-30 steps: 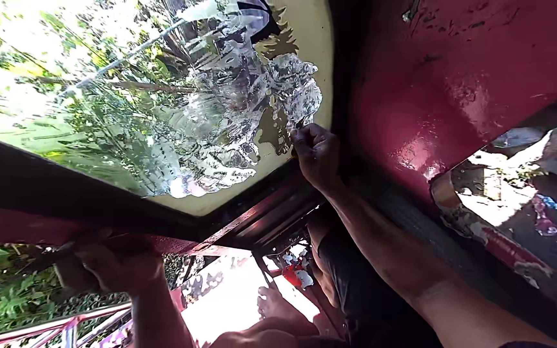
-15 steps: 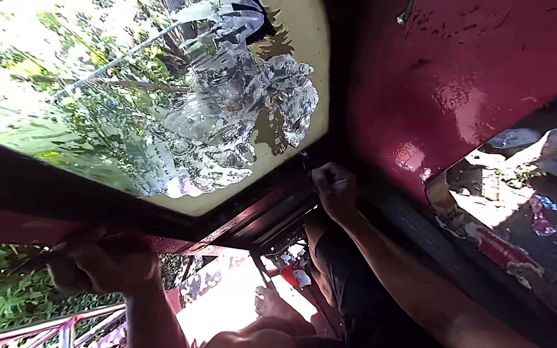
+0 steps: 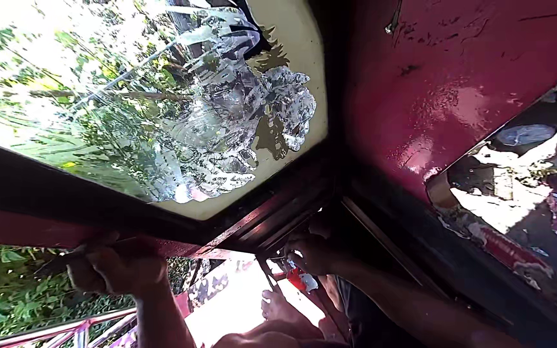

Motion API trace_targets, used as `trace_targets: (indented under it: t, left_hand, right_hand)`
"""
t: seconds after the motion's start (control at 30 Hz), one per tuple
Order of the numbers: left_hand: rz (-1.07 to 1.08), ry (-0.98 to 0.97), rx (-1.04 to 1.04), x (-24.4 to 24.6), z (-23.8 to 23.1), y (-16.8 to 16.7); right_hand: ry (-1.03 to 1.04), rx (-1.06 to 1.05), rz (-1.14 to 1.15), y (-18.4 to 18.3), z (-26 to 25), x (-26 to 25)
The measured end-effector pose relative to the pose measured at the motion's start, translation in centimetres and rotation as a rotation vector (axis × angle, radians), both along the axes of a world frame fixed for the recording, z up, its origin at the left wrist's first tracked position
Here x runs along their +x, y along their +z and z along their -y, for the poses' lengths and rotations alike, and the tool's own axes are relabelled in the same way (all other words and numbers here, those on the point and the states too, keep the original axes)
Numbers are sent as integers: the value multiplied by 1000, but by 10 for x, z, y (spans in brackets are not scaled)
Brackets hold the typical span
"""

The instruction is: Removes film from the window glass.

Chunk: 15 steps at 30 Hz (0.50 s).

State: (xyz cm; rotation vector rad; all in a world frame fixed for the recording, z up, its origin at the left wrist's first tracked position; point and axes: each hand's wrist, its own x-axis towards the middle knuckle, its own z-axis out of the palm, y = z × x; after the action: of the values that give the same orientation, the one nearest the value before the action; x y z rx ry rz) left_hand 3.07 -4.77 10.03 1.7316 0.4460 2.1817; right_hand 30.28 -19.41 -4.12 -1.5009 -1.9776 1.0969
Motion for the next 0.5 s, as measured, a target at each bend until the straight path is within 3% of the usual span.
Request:
trace_targets:
  t: [0.17,0.27,0.4,0.5]
  left_hand:
    - [15,-11,11,1,0,0]
    - [4,-4,12,2,2,0]
    - [12,5,-10,2,3,-1]
    - [45,-16,-31,-2,2,-4]
  right_hand:
    - [87,-8,48,-17,-3,-17]
    - [-32,90,-27,-20,2,-23]
    - [-496,545,-281,1,-5,-14]
    - [-730,955,-224,46,-31,23]
